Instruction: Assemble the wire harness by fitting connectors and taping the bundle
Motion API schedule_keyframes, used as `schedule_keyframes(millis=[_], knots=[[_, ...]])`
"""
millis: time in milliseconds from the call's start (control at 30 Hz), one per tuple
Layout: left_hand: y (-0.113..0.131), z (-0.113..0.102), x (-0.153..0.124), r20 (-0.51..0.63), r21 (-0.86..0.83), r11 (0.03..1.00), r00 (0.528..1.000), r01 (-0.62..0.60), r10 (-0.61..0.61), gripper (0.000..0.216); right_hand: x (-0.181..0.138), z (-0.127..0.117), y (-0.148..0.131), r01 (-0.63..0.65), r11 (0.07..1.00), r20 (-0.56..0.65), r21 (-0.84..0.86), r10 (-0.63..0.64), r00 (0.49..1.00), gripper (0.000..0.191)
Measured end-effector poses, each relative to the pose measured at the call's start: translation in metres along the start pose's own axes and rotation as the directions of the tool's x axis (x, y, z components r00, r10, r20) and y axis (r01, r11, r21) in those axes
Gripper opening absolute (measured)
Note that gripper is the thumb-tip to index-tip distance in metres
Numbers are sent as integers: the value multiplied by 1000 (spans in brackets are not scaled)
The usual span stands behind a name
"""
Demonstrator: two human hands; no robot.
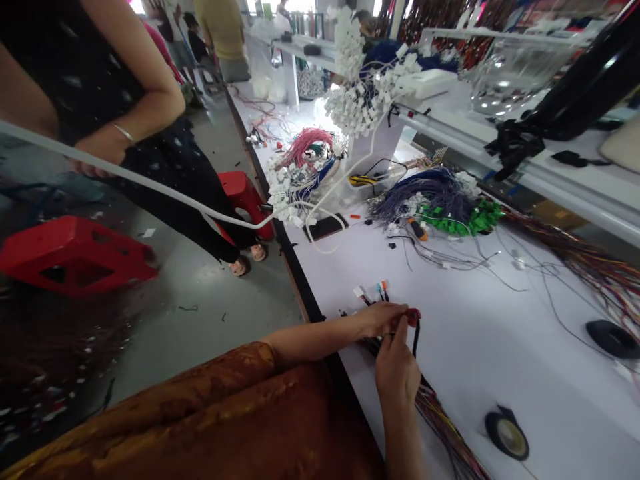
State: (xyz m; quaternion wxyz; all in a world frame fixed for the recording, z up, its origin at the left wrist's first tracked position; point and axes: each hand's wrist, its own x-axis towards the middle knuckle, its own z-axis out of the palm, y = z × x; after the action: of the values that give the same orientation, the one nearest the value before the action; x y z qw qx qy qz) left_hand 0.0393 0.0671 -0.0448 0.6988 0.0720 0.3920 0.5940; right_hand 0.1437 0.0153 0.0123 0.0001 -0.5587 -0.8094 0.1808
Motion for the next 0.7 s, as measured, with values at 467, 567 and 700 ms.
schedule_keyframes(millis=[467, 567, 700], knots=[[6, 9, -11, -54, -67, 995, 995, 76, -79, 39, -7, 2, 0, -19, 1000, -11, 13, 19, 1000, 65], [9, 9, -14, -58, -53, 996, 996, 66, -69, 37, -9, 5, 13, -22, 998, -56, 63, 25, 998, 66], [13, 6, -21, -53, -25, 996, 995, 80, -81, 37, -8, 6, 37, 177, 954, -421, 242, -61, 905, 57]])
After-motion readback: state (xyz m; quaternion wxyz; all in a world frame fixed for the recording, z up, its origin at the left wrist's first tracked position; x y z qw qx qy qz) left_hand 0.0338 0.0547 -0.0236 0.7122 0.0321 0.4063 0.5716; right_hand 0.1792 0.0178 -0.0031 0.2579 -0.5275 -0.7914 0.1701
